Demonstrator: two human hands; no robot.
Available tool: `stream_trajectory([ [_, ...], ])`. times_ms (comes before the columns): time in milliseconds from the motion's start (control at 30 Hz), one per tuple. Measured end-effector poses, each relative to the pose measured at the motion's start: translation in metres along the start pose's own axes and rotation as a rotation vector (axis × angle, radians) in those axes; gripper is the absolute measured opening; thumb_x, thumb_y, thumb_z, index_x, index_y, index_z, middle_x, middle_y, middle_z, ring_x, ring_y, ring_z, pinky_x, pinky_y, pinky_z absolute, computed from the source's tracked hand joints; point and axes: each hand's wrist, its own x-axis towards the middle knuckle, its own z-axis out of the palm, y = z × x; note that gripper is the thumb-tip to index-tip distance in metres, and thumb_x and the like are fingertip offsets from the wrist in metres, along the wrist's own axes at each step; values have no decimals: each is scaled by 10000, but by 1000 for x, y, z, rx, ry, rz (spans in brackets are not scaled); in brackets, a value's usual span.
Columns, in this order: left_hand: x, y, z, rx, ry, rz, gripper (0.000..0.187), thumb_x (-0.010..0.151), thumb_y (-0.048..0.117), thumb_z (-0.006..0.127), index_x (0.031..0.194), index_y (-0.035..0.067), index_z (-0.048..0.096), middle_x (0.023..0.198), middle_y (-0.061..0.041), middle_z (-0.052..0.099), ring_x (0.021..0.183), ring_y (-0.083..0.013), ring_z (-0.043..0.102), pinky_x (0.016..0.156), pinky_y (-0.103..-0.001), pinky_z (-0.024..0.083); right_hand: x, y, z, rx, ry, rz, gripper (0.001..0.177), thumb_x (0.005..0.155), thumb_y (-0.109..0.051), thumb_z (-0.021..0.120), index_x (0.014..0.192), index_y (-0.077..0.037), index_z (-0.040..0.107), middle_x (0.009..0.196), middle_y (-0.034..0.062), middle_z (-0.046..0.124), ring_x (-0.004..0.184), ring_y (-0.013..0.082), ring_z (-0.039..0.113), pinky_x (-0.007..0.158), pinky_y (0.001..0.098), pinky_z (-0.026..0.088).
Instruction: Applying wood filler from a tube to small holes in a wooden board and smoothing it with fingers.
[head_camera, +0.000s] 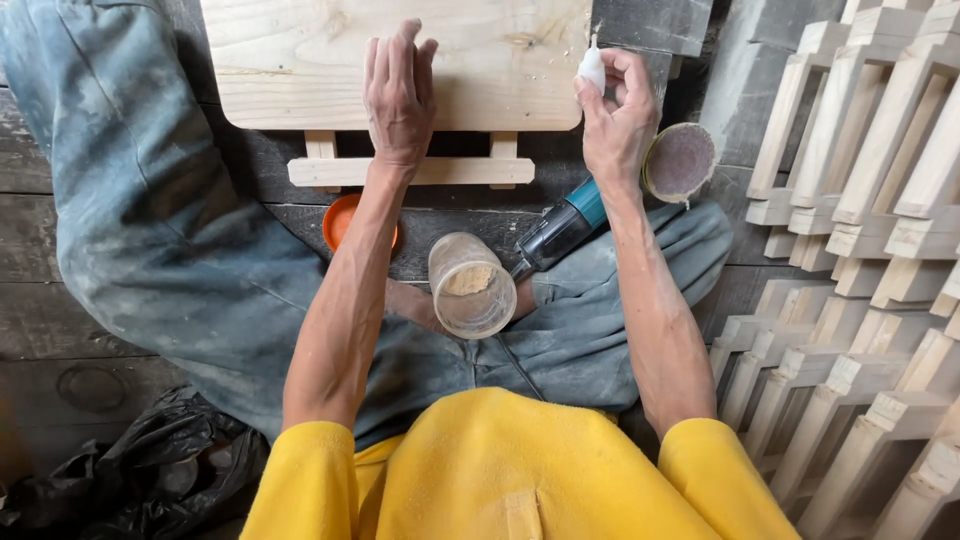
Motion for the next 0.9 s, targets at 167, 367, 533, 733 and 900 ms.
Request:
stream_trajectory([
  [167,-8,2,-18,141,-215,278,289,1172,181,582,1421,55,505,1101,-82,627,944,-246,615,1021,-473,560,-15,0,-1,52,5,-3,292,951,-25,808,1183,-91,644,1145,102,730,992,215,763,781,290,721],
  [367,-17,1,-32,181,-382,157,531,1177,446,612,1573,153,411,1417,-120,570,1242,-348,595,1080,-591,499,-46,-12,5,153,-42,9,308,983,-125,814,1217,-121,615,1178,126,740,1060,259,765,804,331,721],
  [533,14,95,-113,-212,-431,166,631,1075,338,611,1621,166,347,1554,-153,475,1444,-294,469,1168,-605,341,-70,-92,-12,144,-67,-3,306,946,-259,852,1161,-133,675,1099,68,771,928,196,748,703,294,639],
  [733,16,128,-135,-528,-487,182,552,911,-44,743,1442,55,628,1164,-160,709,1089,-384,722,951,-450,550,-83,-137,-14,386,-90,-12,279,955,-188,863,1172,-65,739,1125,121,716,1045,241,755,829,320,690],
  [900,34,73,-121,-463,-392,120,364,1059,34,769,1371,-17,587,1246,-228,742,1045,-327,747,811,-350,691,-116,-167,-37,3,-229,-69,180,991,-160,738,1086,-69,615,975,75,695,764,191,742,627,281,593],
])
